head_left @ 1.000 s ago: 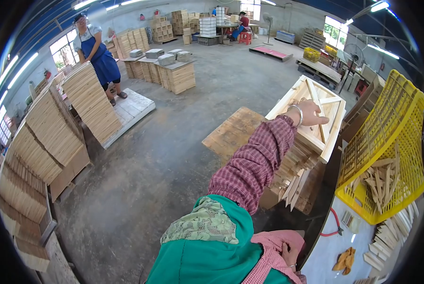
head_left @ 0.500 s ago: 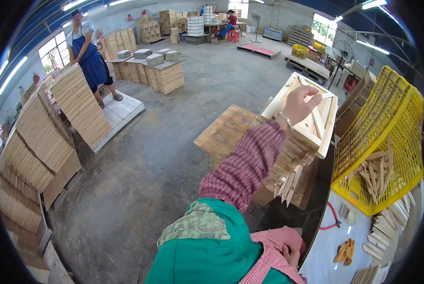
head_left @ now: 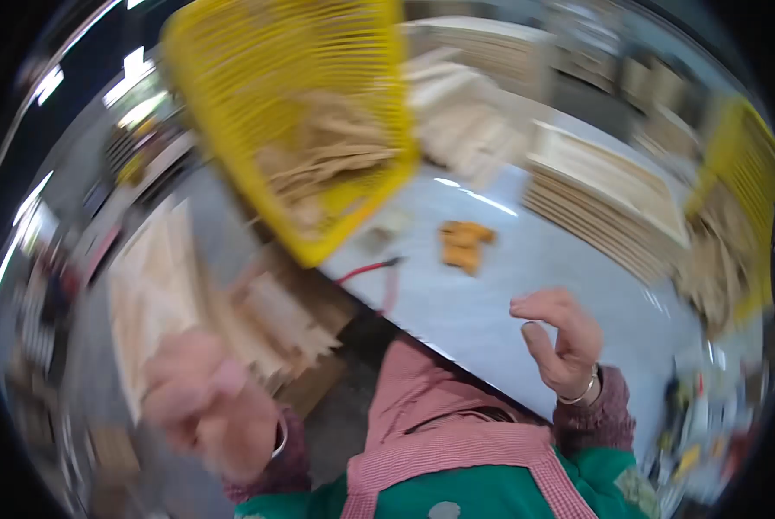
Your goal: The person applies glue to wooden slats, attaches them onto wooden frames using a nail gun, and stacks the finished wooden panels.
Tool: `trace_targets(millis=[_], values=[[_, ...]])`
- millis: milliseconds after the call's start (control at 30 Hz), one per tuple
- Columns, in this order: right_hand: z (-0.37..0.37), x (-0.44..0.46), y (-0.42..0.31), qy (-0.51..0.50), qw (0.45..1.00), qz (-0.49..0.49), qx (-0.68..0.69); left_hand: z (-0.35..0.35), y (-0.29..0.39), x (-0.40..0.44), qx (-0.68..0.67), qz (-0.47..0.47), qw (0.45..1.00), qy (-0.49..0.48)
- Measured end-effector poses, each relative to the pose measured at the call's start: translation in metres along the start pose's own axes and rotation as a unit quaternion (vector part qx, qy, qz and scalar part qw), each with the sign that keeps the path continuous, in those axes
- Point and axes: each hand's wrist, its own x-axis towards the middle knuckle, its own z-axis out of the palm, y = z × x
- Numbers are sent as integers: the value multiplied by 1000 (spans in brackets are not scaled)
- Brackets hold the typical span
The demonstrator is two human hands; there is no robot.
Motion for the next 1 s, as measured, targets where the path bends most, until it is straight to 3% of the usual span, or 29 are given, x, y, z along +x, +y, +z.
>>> trace_targets(millis=[67, 133, 167, 267, 400, 500, 533, 767, 1000], values=[[-48, 3, -40, 126, 988, -71, -48, 41, -2, 7, -156, 12, 986, -61], [-85, -14, -77, 227, 960, -106, -122, 69, -2, 10, -207, 43, 961, -180], [-99, -26, -90, 269, 943, -111, -164, 90, 3, 12, -252, 31, 948, -192], [-123, -81, -122, 308, 911, -63, -266, 139, 24, 10, -363, 53, 896, -251], [-161, -162, -173, 335, 871, -12, -360, 198, 50, 1, -455, 63, 862, -214], [-168, -182, -194, 340, 843, 7, -417, 232, 59, 0, -590, 118, 768, -220], [-171, -187, -200, 342, 833, 11, -434, 238, 62, 1, -601, 116, 759, -221], [-178, -177, -220, 315, 788, 28, -528, 244, 70, 10, -505, 148, 849, -51], [-163, -186, -238, 279, 782, 37, -556, 235, 55, 9, -565, 128, 812, -69]])
